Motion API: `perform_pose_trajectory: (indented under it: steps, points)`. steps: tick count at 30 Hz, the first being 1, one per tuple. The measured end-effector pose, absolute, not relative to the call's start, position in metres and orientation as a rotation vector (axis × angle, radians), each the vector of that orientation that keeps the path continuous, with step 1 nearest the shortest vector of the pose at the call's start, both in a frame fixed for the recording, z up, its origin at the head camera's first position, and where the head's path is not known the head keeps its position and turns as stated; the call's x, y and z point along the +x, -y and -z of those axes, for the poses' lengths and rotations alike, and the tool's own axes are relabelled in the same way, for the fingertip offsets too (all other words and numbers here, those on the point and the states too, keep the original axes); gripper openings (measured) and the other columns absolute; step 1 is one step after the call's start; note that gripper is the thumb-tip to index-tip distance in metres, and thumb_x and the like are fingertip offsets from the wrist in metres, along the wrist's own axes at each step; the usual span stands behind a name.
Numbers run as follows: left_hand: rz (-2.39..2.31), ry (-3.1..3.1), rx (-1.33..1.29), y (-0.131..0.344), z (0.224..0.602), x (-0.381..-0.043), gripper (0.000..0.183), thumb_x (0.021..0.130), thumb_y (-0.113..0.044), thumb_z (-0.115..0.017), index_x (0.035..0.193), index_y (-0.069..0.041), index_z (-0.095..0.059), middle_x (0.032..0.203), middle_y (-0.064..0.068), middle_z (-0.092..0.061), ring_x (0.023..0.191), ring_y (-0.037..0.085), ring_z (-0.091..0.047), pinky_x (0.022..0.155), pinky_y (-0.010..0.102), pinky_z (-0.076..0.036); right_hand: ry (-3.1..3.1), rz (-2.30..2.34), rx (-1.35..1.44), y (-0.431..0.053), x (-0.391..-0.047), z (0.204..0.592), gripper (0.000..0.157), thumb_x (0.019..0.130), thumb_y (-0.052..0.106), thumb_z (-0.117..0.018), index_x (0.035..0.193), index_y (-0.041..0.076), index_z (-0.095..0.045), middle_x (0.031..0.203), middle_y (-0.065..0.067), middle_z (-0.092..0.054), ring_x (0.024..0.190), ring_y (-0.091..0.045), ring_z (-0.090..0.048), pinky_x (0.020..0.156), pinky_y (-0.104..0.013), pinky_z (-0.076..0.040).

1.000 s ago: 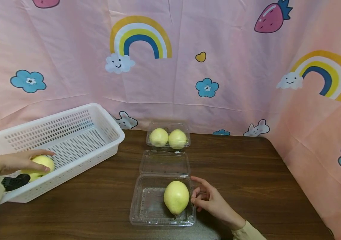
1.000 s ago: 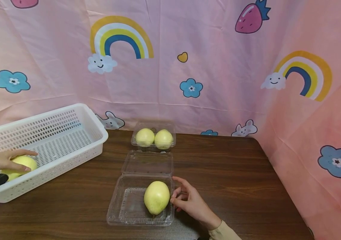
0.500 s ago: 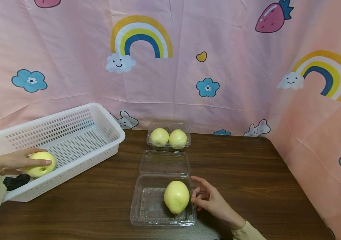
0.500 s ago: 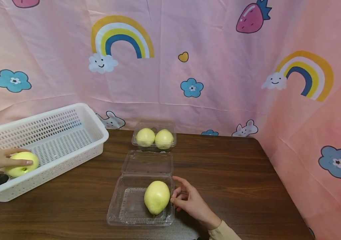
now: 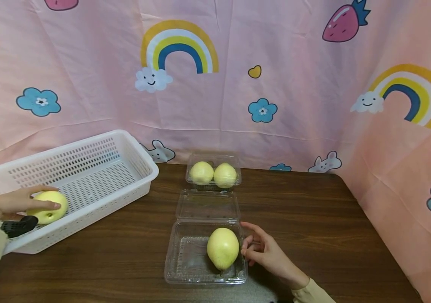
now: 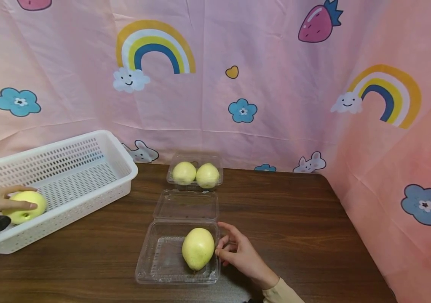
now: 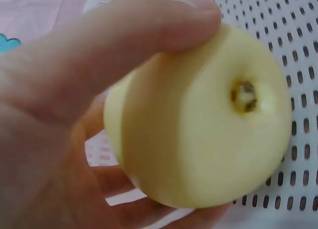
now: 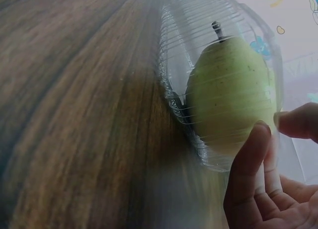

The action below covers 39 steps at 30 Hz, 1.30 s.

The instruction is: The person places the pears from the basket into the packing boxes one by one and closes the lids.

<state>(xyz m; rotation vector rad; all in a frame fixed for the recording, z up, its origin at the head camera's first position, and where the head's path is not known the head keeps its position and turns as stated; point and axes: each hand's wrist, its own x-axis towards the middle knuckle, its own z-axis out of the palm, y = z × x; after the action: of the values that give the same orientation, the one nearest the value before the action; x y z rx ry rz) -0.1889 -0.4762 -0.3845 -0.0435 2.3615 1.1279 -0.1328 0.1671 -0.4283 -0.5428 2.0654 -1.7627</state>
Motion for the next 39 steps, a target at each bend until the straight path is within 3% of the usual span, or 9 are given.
perform_pose_trajectory:
  steps: [15, 18, 21, 23, 26, 28, 33, 35, 39]
  points:
    - [-1.243, -2.441, 0.016, 0.474, 0.384, -0.189, 0.077, 0.099, -0.023, -0.054, 0.142, 0.016, -0.006, 0.11, 0.02, -0.046, 0.084, 0.019, -0.054, 0.071, 0.041, -0.054, -2.069, 1.746, -0.524, -0.166, -0.132, 0.426, 0.066, 0.088, -0.005, -0.062, 0.146, -0.002, -0.031, 0.09, -0.006, -0.055, 0.072, -0.015, -0.058, 0.06, -0.03, -0.051]
    - [-1.274, -2.454, 0.026, 0.475, 0.381, -0.187, 0.053, 0.099, -0.022, -0.054, 0.146, -0.015, -0.031, 0.107, 0.011, -0.049, 0.081, 0.018, -0.056, 0.069, 0.038, -0.054, -2.07, 1.743, -0.519, -0.166, -0.131, 0.425, 0.066, 0.088, -0.003, -0.063, 0.146, -0.002, -0.031, 0.09, -0.006, -0.055, 0.072, -0.015, -0.058, 0.06, -0.03, -0.051]
    - [-1.326, -2.446, 0.035, 0.476, 0.379, -0.185, 0.035, 0.1, -0.018, -0.053, 0.119, -0.047, -0.045, 0.103, 0.004, -0.05, 0.077, 0.018, -0.059, 0.065, 0.035, -0.054, -2.074, 1.738, -0.515, -0.166, -0.131, 0.424, 0.066, 0.088, -0.003, -0.064, 0.146, -0.002, -0.031, 0.09, -0.006, -0.055, 0.072, -0.016, -0.058, 0.06, -0.03, -0.051]
    - [-1.341, -2.449, 0.036, 0.476, 0.379, -0.184, 0.038, 0.1, -0.018, -0.053, 0.107, -0.054, -0.043, 0.102, 0.002, -0.05, 0.076, 0.018, -0.058, 0.064, 0.035, -0.054, -2.074, 1.735, -0.516, -0.166, -0.131, 0.424, 0.066, 0.088, -0.004, -0.064, 0.146, -0.002, -0.031, 0.09, -0.006, -0.056, 0.072, -0.016, -0.058, 0.06, -0.03, -0.051]
    - [-1.345, -2.464, 0.0, 0.473, 0.377, -0.184, 0.034, 0.1, -0.02, -0.055, 0.11, -0.05, -0.043, 0.103, 0.001, -0.05, 0.078, 0.018, -0.058, 0.066, 0.036, -0.054, -2.067, 1.734, -0.509, -0.166, -0.131, 0.424, 0.066, 0.089, -0.003, -0.063, 0.146, -0.001, -0.031, 0.09, -0.006, -0.056, 0.072, -0.016, -0.058, 0.06, -0.029, -0.051]
    - [-1.313, -2.489, 0.009, 0.47, 0.376, -0.185, 0.035, 0.1, -0.022, -0.054, 0.128, -0.037, -0.043, 0.105, 0.005, -0.049, 0.079, 0.017, -0.057, 0.067, 0.037, -0.054, -2.061, 1.735, -0.501, -0.166, -0.13, 0.424, 0.066, 0.089, -0.003, -0.063, 0.147, -0.001, -0.031, 0.09, -0.005, -0.056, 0.073, -0.017, -0.059, 0.06, -0.029, -0.051]
    - [-1.212, -2.576, 0.017, 0.459, 0.371, -0.188, 0.06, 0.099, -0.027, -0.056, 0.144, -0.001, -0.026, 0.112, 0.013, -0.046, 0.08, 0.017, -0.055, 0.066, 0.036, -0.053, -2.061, 1.736, -0.494, -0.166, -0.131, 0.424, 0.066, 0.088, -0.004, -0.062, 0.147, 0.0, -0.031, 0.09, -0.005, -0.056, 0.073, -0.017, -0.059, 0.06, -0.03, -0.051]
    - [-1.186, -2.601, 0.005, 0.455, 0.368, -0.189, 0.061, 0.099, -0.028, -0.057, 0.145, -0.003, -0.026, 0.113, 0.015, -0.046, 0.081, 0.016, -0.054, 0.066, 0.036, -0.052, -2.068, 1.735, -0.5, -0.166, -0.131, 0.424, 0.066, 0.088, -0.004, -0.063, 0.147, 0.0, -0.031, 0.09, -0.006, -0.056, 0.073, -0.017, -0.059, 0.06, -0.03, -0.051]
    - [-1.141, -2.621, 0.021, 0.447, 0.363, -0.191, 0.069, 0.099, -0.03, -0.055, 0.147, 0.004, -0.019, 0.116, 0.019, -0.045, 0.083, 0.015, -0.052, 0.067, 0.035, -0.05, -2.073, 1.736, -0.512, -0.166, -0.131, 0.424, 0.067, 0.088, -0.006, -0.062, 0.147, -0.001, -0.031, 0.09, -0.005, -0.056, 0.072, -0.017, -0.059, 0.059, -0.031, -0.052]
